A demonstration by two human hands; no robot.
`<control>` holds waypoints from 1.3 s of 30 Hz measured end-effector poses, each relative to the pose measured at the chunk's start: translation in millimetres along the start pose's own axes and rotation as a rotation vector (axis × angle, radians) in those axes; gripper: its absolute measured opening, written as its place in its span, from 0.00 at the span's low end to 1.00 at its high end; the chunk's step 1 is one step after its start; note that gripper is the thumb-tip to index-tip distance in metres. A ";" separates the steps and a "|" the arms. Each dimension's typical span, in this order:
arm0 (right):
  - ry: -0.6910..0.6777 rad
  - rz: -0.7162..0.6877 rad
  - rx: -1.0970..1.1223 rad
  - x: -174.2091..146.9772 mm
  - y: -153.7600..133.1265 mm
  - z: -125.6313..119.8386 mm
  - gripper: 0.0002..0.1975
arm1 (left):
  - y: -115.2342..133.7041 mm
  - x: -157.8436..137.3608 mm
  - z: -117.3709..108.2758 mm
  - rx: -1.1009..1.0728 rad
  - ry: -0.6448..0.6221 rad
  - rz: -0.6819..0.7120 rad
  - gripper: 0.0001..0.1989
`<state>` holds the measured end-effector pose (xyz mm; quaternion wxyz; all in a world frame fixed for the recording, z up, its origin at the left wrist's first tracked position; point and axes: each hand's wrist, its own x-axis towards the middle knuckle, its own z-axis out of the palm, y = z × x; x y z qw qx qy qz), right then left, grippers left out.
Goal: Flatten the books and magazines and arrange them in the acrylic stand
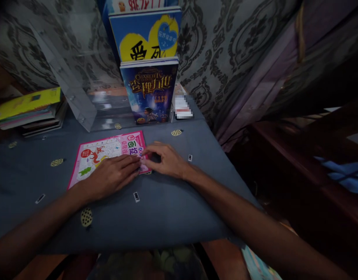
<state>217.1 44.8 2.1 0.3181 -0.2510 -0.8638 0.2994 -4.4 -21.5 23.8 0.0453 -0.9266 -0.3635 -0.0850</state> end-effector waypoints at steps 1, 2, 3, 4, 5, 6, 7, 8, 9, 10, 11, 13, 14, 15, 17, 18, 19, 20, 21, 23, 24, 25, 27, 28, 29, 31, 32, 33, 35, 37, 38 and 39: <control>-0.042 -0.051 -0.041 0.2 -1.0 -0.6 0.09 | -7.1 -2.2 -1.3 -0.017 -0.011 0.000 0.17; -0.090 -0.102 -0.078 0.3 -2.1 -1.0 0.11 | -16.2 -5.3 -2.7 -0.020 -0.024 -0.016 0.17; -0.136 -0.147 -0.114 0.2 -3.3 -1.1 0.13 | -26.9 -9.1 -4.1 -0.009 -0.036 -0.054 0.16; -0.178 -0.180 -0.147 0.0 -4.4 -1.1 0.14 | -38.3 -13.4 -5.7 0.016 -0.049 -0.114 0.16; -0.209 -0.199 -0.176 -0.4 -5.2 -0.8 0.14 | -49.5 -17.9 -7.5 0.045 -0.062 -0.190 0.16; -0.228 -0.204 -0.202 -0.7 -5.5 -0.5 0.13 | -59.5 -22.3 -9.5 0.063 -0.084 -0.266 0.16; -0.236 -0.204 -0.222 -1.0 -5.3 -0.2 0.12 | -67.4 -26.1 -11.9 0.062 -0.108 -0.331 0.16; -0.239 -0.202 -0.240 -1.1 -4.3 0.0 0.10 | -72.8 -29.0 -14.8 0.054 -0.139 -0.377 0.17; -0.238 -0.203 -0.258 -0.8 -2.7 0.0 0.09 | -75.5 -30.8 -18.0 0.043 -0.175 -0.407 0.16; -0.237 -0.209 -0.279 -0.1 -0.4 -0.3 0.09 | -75.8 -31.5 -21.3 0.039 -0.212 -0.425 0.16; -0.231 -0.218 -0.306 1.2 2.5 -0.9 0.09 | -74.3 -31.2 -24.6 0.046 -0.251 -0.441 0.16; -0.210 -0.234 -0.378 5.1 8.9 -3.0 0.11 | -69.3 -29.2 -29.6 0.076 -0.317 -0.477 0.16; -0.202 -0.236 -0.416 7.5 12.0 -4.4 0.12 | -67.3 -28.2 -30.9 0.090 -0.330 -0.496 0.17; -0.198 -0.238 -0.447 10.1 14.6 -6.0 0.12 | -66.2 -27.6 -31.6 0.095 -0.328 -0.517 0.17; -0.215 -0.234 -0.488 14.5 17.6 -9.5 0.13 | -66.8 -27.9 -31.7 0.067 -0.321 -0.550 0.20; -0.233 -0.234 -0.495 15.9 18.0 -11.1 0.14 | -67.9 -28.6 -31.8 0.041 -0.321 -0.561 0.21; -0.248 -0.231 -0.498 16.6 17.9 -12.5 0.14 | -68.8 -29.3 -32.5 0.016 -0.327 -0.575 0.22; -0.259 -0.226 -0.502 16.6 17.5 -13.6 0.14 | -69.1 -29.9 -33.9 -0.003 -0.344 -0.589 0.23; -0.265 -0.217 -0.511 16.0 17.4 -14.3 0.14 | -68.6 -30.1 -36.0 -0.007 -0.365 -0.601 0.23; -0.250 -0.178 -0.547 14.6 18.5 -14.0 0.13 | -64.7 -29.6 -41.3 0.032 -0.405 -0.612 0.23; -0.234 -0.151 -0.568 14.4 20.0 -13.1 0.13 | -61.7 -29.0 -43.9 0.056 -0.425 -0.614 0.22; -0.218 -0.127 -0.587 15.1 22.2 -11.7 0.13 | -58.3 -28.2 -46.1 0.073 -0.443 -0.616 0.22; -0.201 -0.088 -0.615 20.2 27.4 -7.7 0.14 | -52.1 -26.4 -48.0 0.076 -0.462 -0.638 0.21; -0.201 -0.078 -0.622 24.7 30.2 -5.3 0.15 | -49.8 -25.5 -47.7 0.064 -0.460 -0.658 0.22; -0.202 -0.069 -0.626 30.4 32.8 -2.8 0.15 | -48.1 -24.7 -46.7 0.051 -0.452 -0.681 0.22; -0.190 -0.047 -0.623 44.2 37.6 2.2 0.14 | -46.4 -22.9 -43.2 0.043 -0.442 -0.725 0.25; -0.178 -0.035 -0.611 51.5 39.9 4.6 0.14 | -46.3 -21.9 -41.2 0.051 -0.442 -0.745 0.26; -0.165 -0.025 -0.595 58.8 42.2 6.8 0.15 | -46.5 -21.0 -39.4 0.065 -0.446 -0.765 0.27; -0.145 -0.015 -0.566 71.5 46.6 10.7 0.16 | -47.3 -18.9 -36.7 0.096 -0.444 -0.802 0.27; -0.132 -0.017 -0.557 80.3 50.5 13.9 0.17 | -48.4 -16.9 -36.2 0.113 -0.420 -0.820 0.27; -0.128 -0.020 -0.559 83.0 52.0 15.2 0.18 | -49.0 -15.9 -36.6 0.113 -0.415 -0.826 0.27; -0.126 -0.022 -0.561 84.5 53.1 16.2 0.18 | -49.7 -15.0 -37.3 0.112 -0.421 -0.830 0.27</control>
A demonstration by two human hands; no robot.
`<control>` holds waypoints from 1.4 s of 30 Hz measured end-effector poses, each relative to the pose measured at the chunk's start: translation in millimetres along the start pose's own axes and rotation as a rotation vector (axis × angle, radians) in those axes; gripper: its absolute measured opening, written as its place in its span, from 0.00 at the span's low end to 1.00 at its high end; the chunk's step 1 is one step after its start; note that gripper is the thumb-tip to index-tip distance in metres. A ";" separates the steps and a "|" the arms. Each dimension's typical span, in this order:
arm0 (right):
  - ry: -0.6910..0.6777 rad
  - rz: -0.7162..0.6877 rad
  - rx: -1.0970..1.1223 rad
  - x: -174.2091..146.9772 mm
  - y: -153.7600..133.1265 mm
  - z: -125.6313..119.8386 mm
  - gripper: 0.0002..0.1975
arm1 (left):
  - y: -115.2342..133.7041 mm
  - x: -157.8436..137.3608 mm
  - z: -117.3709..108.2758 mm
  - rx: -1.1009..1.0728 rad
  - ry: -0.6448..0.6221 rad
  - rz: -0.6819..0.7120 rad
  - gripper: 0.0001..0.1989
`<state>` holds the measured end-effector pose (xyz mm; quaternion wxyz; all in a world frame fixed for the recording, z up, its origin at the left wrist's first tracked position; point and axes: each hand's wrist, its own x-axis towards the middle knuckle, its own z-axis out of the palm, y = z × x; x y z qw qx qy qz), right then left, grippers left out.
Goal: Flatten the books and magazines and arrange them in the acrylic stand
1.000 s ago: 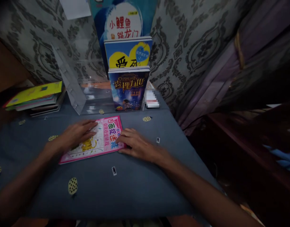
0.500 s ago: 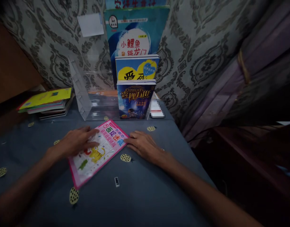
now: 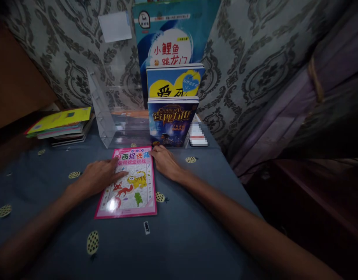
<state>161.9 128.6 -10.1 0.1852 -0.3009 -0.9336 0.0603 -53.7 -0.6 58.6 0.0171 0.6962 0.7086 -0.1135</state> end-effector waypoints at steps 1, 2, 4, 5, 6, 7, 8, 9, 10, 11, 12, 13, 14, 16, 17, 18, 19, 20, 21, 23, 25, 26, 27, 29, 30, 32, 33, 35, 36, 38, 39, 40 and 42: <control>0.001 0.000 -0.001 0.5 0.1 1.1 0.19 | 0.0 0.7 -1.0 0.005 -0.008 -0.001 0.27; 0.001 0.001 0.001 0.1 -0.1 1.9 0.19 | -0.2 1.4 -1.7 0.017 -0.015 0.000 0.27; 0.005 0.008 0.007 -2.9 -1.0 3.3 0.20 | -0.7 3.1 -1.3 0.049 0.007 0.009 0.25; 0.014 0.013 0.011 -5.0 -1.6 4.0 0.20 | -1.1 4.1 0.1 0.065 0.041 0.019 0.24; 0.025 0.017 0.017 -7.2 -2.1 4.6 0.20 | -1.9 5.4 2.4 0.079 0.081 0.034 0.23; 0.035 0.019 0.024 -9.3 -2.6 5.3 0.21 | -2.9 7.1 5.5 0.086 0.122 0.050 0.22; 0.046 0.020 0.032 -11.1 -2.9 6.0 0.21 | -4.2 9.1 9.2 0.088 0.160 0.062 0.21; 0.055 0.021 0.041 -12.5 -3.0 6.6 0.22 | -5.8 11.4 13.3 0.085 0.192 0.071 0.20; 0.061 0.020 0.049 -13.5 -3.1 7.1 0.22 | -7.7 14.2 17.5 0.079 0.217 0.076 0.20; 0.064 0.019 0.057 -14.0 -3.2 7.6 0.22 | -9.7 17.2 21.6 0.067 0.236 0.080 0.20; 0.065 0.019 0.062 -14.1 -3.4 8.1 0.21 | -11.6 20.4 25.3 0.051 0.253 0.088 0.21; 0.062 0.020 0.064 -14.1 -3.7 8.4 0.21 | -13.3 23.7 28.4 0.030 0.268 0.102 0.22; 0.059 0.021 0.064 -13.9 -4.1 8.7 0.21 | -14.6 27.0 30.9 0.009 0.278 0.120 0.22; 0.050 0.025 0.056 -13.5 -5.2 8.8 0.19 | -15.9 33.3 33.9 -0.031 0.291 0.155 0.23; 0.046 0.025 0.051 -13.5 -5.8 8.6 0.19 | -15.9 36.1 34.6 -0.045 0.294 0.164 0.23; 0.044 0.024 0.047 -13.7 -6.6 8.3 0.18 | -15.8 38.5 34.9 -0.054 0.295 0.168 0.23; 0.044 0.023 0.044 -14.0 -7.3 7.8 0.18 | -15.7 40.4 34.9 -0.062 0.295 0.168 0.23; 0.044 0.020 0.043 -14.3 -8.0 7.2 0.18 | -15.7 42.0 34.6 -0.072 0.294 0.170 0.23; 0.044 0.016 0.042 -14.8 -8.7 6.5 0.17 | -15.9 43.2 34.3 -0.084 0.291 0.175 0.23; 0.041 0.016 0.037 -15.5 -10.0 5.2 0.17 | -16.9 44.5 33.6 -0.110 0.281 0.193 0.24; 0.033 0.021 0.031 -16.1 -10.8 4.3 0.17 | -18.3 45.0 33.2 -0.125 0.268 0.204 0.25; 0.031 0.025 0.029 -16.2 -11.0 4.1 0.17 | -18.8 45.1 33.2 -0.129 0.264 0.206 0.25; 0.030 0.029 0.029 -16.2 -11.1 4.0 0.17 | -19.2 45.2 33.3 -0.134 0.266 0.208 0.26; 0.031 0.031 0.031 -16.2 -11.1 4.0 0.17 | -19.3 45.5 34.1 -0.144 0.284 0.213 0.26; 0.031 0.033 0.029 -16.1 -11.1 3.9 0.17 | -19.0 45.8 34.6 -0.149 0.297 0.215 0.25; 0.022 0.038 0.024 -15.7 -11.3 3.5 0.17 | -17.2 46.9 35.6 -0.161 0.322 0.222 0.24; 0.016 0.041 0.022 -15.4 -11.6 3.1 0.17 | -15.6 47.9 35.9 -0.166 0.332 0.231 0.24; 0.007 0.048 0.026 -14.8 -12.3 2.2 0.18 | -10.4 51.4 36.0 -0.171 0.345 0.267 0.23; 0.006 0.051 0.030 -14.6 -12.6 1.8 0.18 | -6.9 54.1 35.8 -0.172 0.348 0.296 0.22; 0.010 0.051 0.035 -14.4 -12.9 1.4 0.18 | 2.0 61.6 35.0 -0.176 0.350 0.370 0.22; 0.012 0.048 0.036 -14.5 -12.9 1.3 0.18 | 6.9 66.2 34.7 -0.182 0.352 0.412 0.21; 0.015 0.046 0.036 -14.7 -12.9 1.3 0.18 | 11.8 71.1 34.4 -0.189 0.356 0.454 0.21; 0.022 0.044 0.040 -15.2 -12.5 1.3 0.18 | 20.6 80.7 34.2 -0.205 0.363 0.523 0.22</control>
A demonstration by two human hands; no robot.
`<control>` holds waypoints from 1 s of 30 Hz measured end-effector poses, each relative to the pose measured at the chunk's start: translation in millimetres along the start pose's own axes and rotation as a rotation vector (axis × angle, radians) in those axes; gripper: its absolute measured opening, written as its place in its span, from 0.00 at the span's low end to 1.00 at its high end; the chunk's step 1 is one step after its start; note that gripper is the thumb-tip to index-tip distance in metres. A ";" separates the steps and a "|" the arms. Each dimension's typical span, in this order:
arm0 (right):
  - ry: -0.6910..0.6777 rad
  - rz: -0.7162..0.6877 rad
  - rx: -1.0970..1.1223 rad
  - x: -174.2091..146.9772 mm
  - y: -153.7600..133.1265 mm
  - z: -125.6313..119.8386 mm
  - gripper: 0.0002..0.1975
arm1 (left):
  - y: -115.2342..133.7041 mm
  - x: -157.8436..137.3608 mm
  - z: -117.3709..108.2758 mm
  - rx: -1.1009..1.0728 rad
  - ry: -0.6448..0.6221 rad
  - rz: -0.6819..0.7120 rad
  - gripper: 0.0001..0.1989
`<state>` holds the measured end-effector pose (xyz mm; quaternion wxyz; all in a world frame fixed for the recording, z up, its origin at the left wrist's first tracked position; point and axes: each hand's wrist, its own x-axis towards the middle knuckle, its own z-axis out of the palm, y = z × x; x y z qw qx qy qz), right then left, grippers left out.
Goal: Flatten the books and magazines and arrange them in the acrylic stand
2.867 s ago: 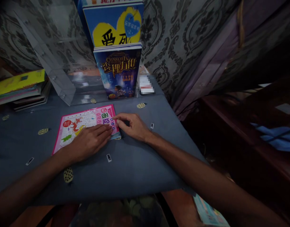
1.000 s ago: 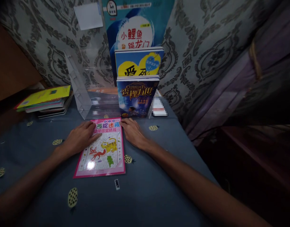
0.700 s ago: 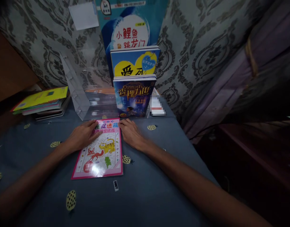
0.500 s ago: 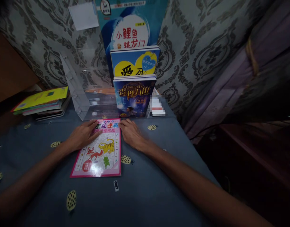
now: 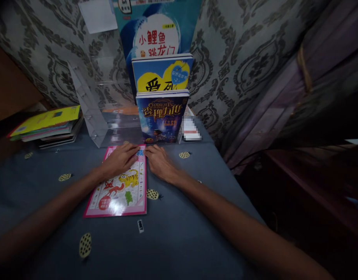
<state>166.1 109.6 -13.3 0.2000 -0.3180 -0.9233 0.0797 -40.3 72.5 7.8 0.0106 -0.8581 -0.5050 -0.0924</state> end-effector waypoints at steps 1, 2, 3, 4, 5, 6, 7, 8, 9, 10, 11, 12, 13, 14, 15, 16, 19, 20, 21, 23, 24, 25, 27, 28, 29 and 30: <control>0.002 0.000 0.004 -0.3 0.3 0.0 0.18 | 0.6 4.8 2.2 -0.009 0.001 0.021 0.22; 0.002 0.000 0.010 -0.6 0.6 0.1 0.19 | 0.8 8.7 4.1 -0.015 0.001 0.035 0.22; 0.001 0.001 0.017 -0.9 1.0 0.3 0.19 | 0.6 11.6 5.7 -0.019 0.001 0.045 0.22; 0.001 0.001 0.028 -1.2 1.6 0.6 0.20 | 0.1 13.4 6.8 -0.022 0.002 0.051 0.23; 0.007 0.002 0.043 -1.6 2.3 1.1 0.21 | -0.7 14.4 7.5 -0.024 0.005 0.056 0.23; 0.019 0.006 0.061 -2.0 3.3 1.7 0.22 | -1.6 14.7 7.9 -0.026 0.006 0.059 0.23; 0.039 0.009 0.084 -2.4 4.4 2.4 0.24 | -2.5 14.4 8.2 -0.029 0.006 0.063 0.23; 0.061 0.011 0.110 -2.9 5.7 3.2 0.26 | -3.2 13.9 8.5 -0.032 0.004 0.066 0.22; 0.081 0.015 0.137 -3.3 7.3 4.0 0.27 | -3.6 13.2 8.8 -0.036 0.004 0.068 0.22; 0.093 0.020 0.160 -3.6 8.9 4.9 0.28 | -3.7 12.3 9.3 -0.040 0.005 0.071 0.23; 0.095 0.024 0.179 -3.7 10.6 5.8 0.29 | -3.3 11.3 10.0 -0.047 0.010 0.075 0.23; 0.085 0.030 0.194 -3.7 12.2 6.7 0.30 | -2.4 10.1 10.7 -0.056 0.015 0.081 0.23; 0.061 0.034 0.201 -3.6 13.6 7.4 0.31 | -1.1 8.6 11.4 -0.066 0.021 0.086 0.23; 0.042 0.040 0.206 -3.3 14.6 8.0 0.31 | 0.9 6.7 12.0 -0.076 0.026 0.093 0.23; 0.024 0.046 0.207 -2.9 15.2 8.3 0.31 | 3.4 4.3 12.2 -0.083 0.028 0.100 0.23; 0.010 0.052 0.201 -2.5 15.1 8.1 0.30 | 6.4 1.2 12.1 -0.088 0.029 0.109 0.23; -0.010 0.069 0.160 -1.4 12.0 5.8 0.29 | 17.8 -12.9 8.8 -0.106 0.025 0.153 0.23; -0.015 0.070 0.143 -1.2 10.5 4.9 0.29 | 22.2 -19.1 6.8 -0.118 0.022 0.171 0.22; -0.017 0.069 0.128 -1.1 9.3 4.2 0.29 | 26.8 -26.0 4.6 -0.130 0.018 0.188 0.22; -0.015 0.060 0.108 -1.3 8.0 4.1 0.28 | 36.5 -41.4 -0.9 -0.161 0.001 0.227 0.21; -0.007 0.057 0.102 -1.4 8.2 4.8 0.27 | 41.6 -49.4 -4.1 -0.179 -0.015 0.248 0.21; 0.002 0.055 0.099 -1.5 8.7 5.7 0.26 | 46.7 -57.5 -7.4 -0.198 -0.035 0.270 0.21; 0.021 0.049 0.097 -1.6 10.2 7.8 0.23 | 56.9 -73.1 -13.9 -0.241 -0.081 0.314 0.21; 0.027 0.045 0.097 -1.6 10.7 8.6 0.22 | 61.5 -80.1 -16.8 -0.260 -0.101 0.331 0.21; 0.029 0.042 0.097 -1.4 10.9 9.1 0.21 | 65.6 -86.4 -19.0 -0.276 -0.118 0.344 0.20; 0.028 0.040 0.098 -1.4 10.6 9.2 0.20 | 68.8 -91.9 -20.5 -0.289 -0.129 0.355 0.20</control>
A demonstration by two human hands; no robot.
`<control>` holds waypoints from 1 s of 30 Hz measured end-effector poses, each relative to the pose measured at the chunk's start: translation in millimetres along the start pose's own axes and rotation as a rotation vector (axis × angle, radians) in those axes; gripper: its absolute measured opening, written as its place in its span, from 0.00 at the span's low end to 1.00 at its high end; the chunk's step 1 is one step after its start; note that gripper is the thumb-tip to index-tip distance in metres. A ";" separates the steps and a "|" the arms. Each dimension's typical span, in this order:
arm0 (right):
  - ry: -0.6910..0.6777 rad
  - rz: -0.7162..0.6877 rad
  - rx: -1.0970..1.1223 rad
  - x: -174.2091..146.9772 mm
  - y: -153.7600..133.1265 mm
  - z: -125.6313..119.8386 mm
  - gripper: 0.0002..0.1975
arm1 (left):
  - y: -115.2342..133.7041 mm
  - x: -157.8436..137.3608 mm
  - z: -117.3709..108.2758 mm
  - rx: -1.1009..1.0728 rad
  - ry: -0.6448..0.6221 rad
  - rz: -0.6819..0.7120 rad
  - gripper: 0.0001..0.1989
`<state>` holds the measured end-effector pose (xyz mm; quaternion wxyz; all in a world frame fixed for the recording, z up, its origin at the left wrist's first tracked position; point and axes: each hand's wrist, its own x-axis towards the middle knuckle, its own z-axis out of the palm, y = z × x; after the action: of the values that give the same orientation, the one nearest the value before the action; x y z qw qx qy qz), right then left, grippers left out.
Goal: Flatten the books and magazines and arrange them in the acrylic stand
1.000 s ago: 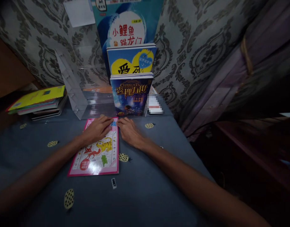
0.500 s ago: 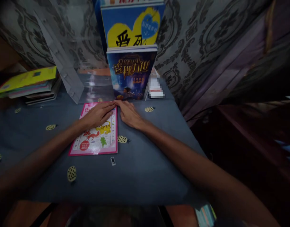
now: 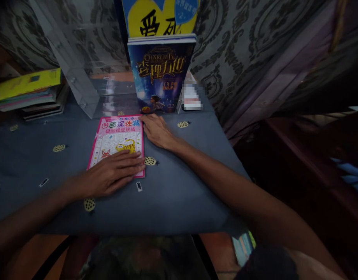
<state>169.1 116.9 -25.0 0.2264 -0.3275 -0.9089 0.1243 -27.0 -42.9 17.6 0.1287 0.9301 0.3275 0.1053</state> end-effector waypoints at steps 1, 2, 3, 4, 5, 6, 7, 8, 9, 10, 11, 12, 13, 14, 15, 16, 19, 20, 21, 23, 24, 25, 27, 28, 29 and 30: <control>-0.004 0.001 0.000 -0.1 -0.8 -0.1 0.20 | 3.8 -3.3 0.7 -0.011 -0.005 0.008 0.20; -0.009 0.003 -0.001 -0.3 -2.1 -0.3 0.20 | 6.1 -6.0 1.7 -0.019 -0.006 0.013 0.20; -0.013 0.007 -0.005 -0.9 -3.8 -0.6 0.20 | 7.2 -8.0 2.9 -0.026 -0.004 0.016 0.21; -0.015 0.011 -0.011 -1.9 -6.0 -0.8 0.20 | 7.2 -9.4 4.4 -0.032 -0.001 0.018 0.21; -0.016 0.011 -0.018 -3.3 -8.5 -0.9 0.21 | 6.5 -10.3 5.9 -0.036 0.001 0.018 0.21; -0.018 0.009 -0.026 -5.2 -11.3 -0.9 0.21 | 5.5 -10.8 7.3 -0.037 0.002 0.015 0.22; -0.020 0.005 -0.032 -7.7 -14.3 -0.9 0.21 | 4.4 -11.0 8.6 -0.035 0.003 0.010 0.22; -0.022 0.002 -0.036 -10.8 -17.6 -0.8 0.21 | 3.4 -11.0 9.6 -0.029 0.006 0.006 0.22; -0.027 -0.002 -0.037 -14.5 -21.0 -0.9 0.20 | 2.8 -11.0 10.3 -0.022 0.011 0.004 0.21; -0.030 -0.006 -0.036 -18.8 -24.7 -1.2 0.20 | 2.7 -10.9 10.7 -0.016 0.017 0.004 0.21; -0.032 -0.009 -0.034 -23.8 -28.6 -1.6 0.20 | 2.9 -10.8 10.8 -0.012 0.025 0.008 0.20; -0.031 -0.012 -0.030 -29.3 -32.6 -2.2 0.20 | 3.3 -10.9 10.9 -0.011 0.037 0.013 0.20; -0.028 -0.014 -0.025 -35.4 -36.9 -3.0 0.20 | 3.9 -11.1 11.0 -0.012 0.056 0.019 0.19; -0.024 -0.017 -0.017 -41.9 -41.3 -4.0 0.20 | 4.4 -11.5 11.2 -0.014 0.082 0.022 0.18; -0.020 -0.019 -0.007 -48.9 -45.9 -5.0 0.19 | 4.7 -12.0 11.6 -0.013 0.112 0.026 0.17; -0.016 -0.022 0.005 -56.2 -50.7 -6.2 0.19 | 4.8 -12.8 12.4 -0.009 0.146 0.032 0.16; 0.006 -0.044 0.046 -79.7 -66.1 -9.9 0.19 | 3.2 -15.5 15.9 0.023 0.237 0.050 0.15; 0.016 -0.060 0.061 -87.7 -71.3 -11.2 0.19 | 2.1 -16.3 17.1 0.042 0.264 0.060 0.15; 0.026 -0.078 0.077 -95.6 -76.3 -12.5 0.20 | 1.0 -17.1 18.2 0.065 0.290 0.072 0.15; 0.045 -0.114 0.108 -109.9 -85.4 -15.0 0.20 | -1.0 -18.2 19.4 0.122 0.330 0.086 0.15; 0.053 -0.126 0.119 -115.9 -89.2 -16.2 0.20 | -1.7 -18.7 19.5 0.156 0.345 0.090 0.15; 0.060 -0.132 0.127 -120.8 -92.3 -17.3 0.20 | -2.1 -19.1 19.5 0.189 0.355 0.093 0.16; 0.070 -0.132 0.143 -127.1 -96.7 -19.6 0.20 | -1.7 -19.8 19.2 0.245 0.368 0.100 0.16; 0.073 -0.128 0.159 -128.4 -98.1 -20.7 0.20 | -1.1 -20.2 19.1 0.270 0.371 0.104 0.16; 0.074 -0.123 0.183 -128.9 -99.1 -21.9 0.20 | -0.3 -20.6 19.3 0.293 0.374 0.104 0.16; 0.074 -0.120 0.214 -128.6 -99.8 -23.0 0.20 | 0.6 -20.9 19.6 0.315 0.376 0.100 0.16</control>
<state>214.5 -40.4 -10.1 0.3007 -0.2508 -0.8994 0.1946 -37.2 -60.0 -3.1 -0.0865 0.9178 0.3117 0.2303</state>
